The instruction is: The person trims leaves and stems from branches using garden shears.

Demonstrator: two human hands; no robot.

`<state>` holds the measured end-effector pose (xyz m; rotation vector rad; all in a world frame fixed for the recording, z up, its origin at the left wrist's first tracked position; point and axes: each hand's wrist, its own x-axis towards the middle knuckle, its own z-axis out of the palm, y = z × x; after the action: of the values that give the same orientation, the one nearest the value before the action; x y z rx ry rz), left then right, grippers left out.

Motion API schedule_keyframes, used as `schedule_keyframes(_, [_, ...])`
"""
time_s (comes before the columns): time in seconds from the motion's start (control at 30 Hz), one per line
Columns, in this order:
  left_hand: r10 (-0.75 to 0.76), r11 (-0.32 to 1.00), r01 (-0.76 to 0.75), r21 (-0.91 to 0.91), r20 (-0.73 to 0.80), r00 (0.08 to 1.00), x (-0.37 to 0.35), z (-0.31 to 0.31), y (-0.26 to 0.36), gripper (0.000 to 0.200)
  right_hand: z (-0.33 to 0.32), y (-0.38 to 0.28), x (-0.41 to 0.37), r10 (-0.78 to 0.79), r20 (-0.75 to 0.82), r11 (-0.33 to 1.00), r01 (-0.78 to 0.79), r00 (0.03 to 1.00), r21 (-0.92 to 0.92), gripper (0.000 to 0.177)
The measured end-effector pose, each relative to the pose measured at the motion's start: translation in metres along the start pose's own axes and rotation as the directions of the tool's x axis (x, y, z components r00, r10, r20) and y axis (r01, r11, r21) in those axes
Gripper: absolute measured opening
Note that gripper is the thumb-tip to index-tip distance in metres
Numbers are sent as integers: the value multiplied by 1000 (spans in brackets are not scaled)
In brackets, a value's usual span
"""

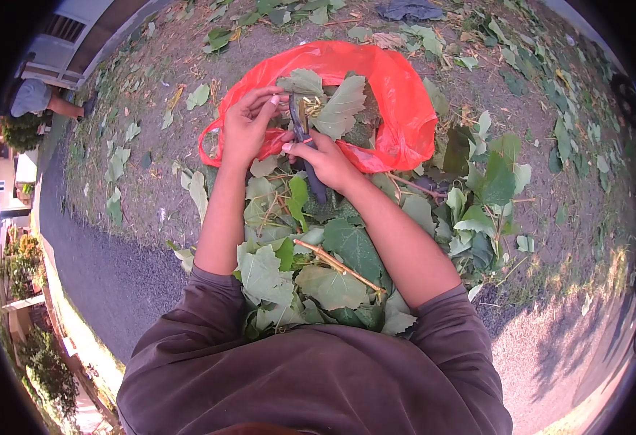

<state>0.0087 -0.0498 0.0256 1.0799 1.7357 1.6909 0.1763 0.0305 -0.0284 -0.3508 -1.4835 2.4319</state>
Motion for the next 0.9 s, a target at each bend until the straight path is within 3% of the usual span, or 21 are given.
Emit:
schedule_keyframes(0.17, [-67,997,67,31,-14,998,0,-6,0,21,0,1,1,3,-2,1000,-3,1000,-14,35])
schedule_keyframes(0.23, [237,930,-214,298,-44,970,3,-7,0,18,0,2,1,-9,0,1000,9,1000,-15,35])
schedule_keyframes(0.37, [335,905,-299,303,-70,940,2,-4,9,17,-1,4,2,0,5,997,0,1000,-76,40])
schedule_keyframes(0.43, [46,999,-45,8,-78,996,-1,-3,10,20,-1,3,1,8,3,997,-8,1000,-75,39])
schedule_keyframes(0.47, [45,999,-45,7,-80,996,-1,-2,10,20,-1,2,1,10,4,997,-10,1000,-76,39])
schedule_keyframes(0.57, [109,993,-116,-36,-154,982,-1,-1,10,24,-1,1,1,27,18,996,-25,999,-85,40])
schedule_keyframes(0.67, [95,995,-98,-16,-128,987,-3,-2,14,28,-1,2,2,11,52,998,-7,999,-66,34])
schedule_keyframes(0.73, [176,978,-173,114,-19,984,-4,-6,14,29,-2,-6,-1,32,113,997,-24,993,-73,35])
schedule_keyframes(0.9, [279,958,-278,71,-14,960,-1,-11,13,33,-5,-10,-1,64,158,991,-44,985,-128,41])
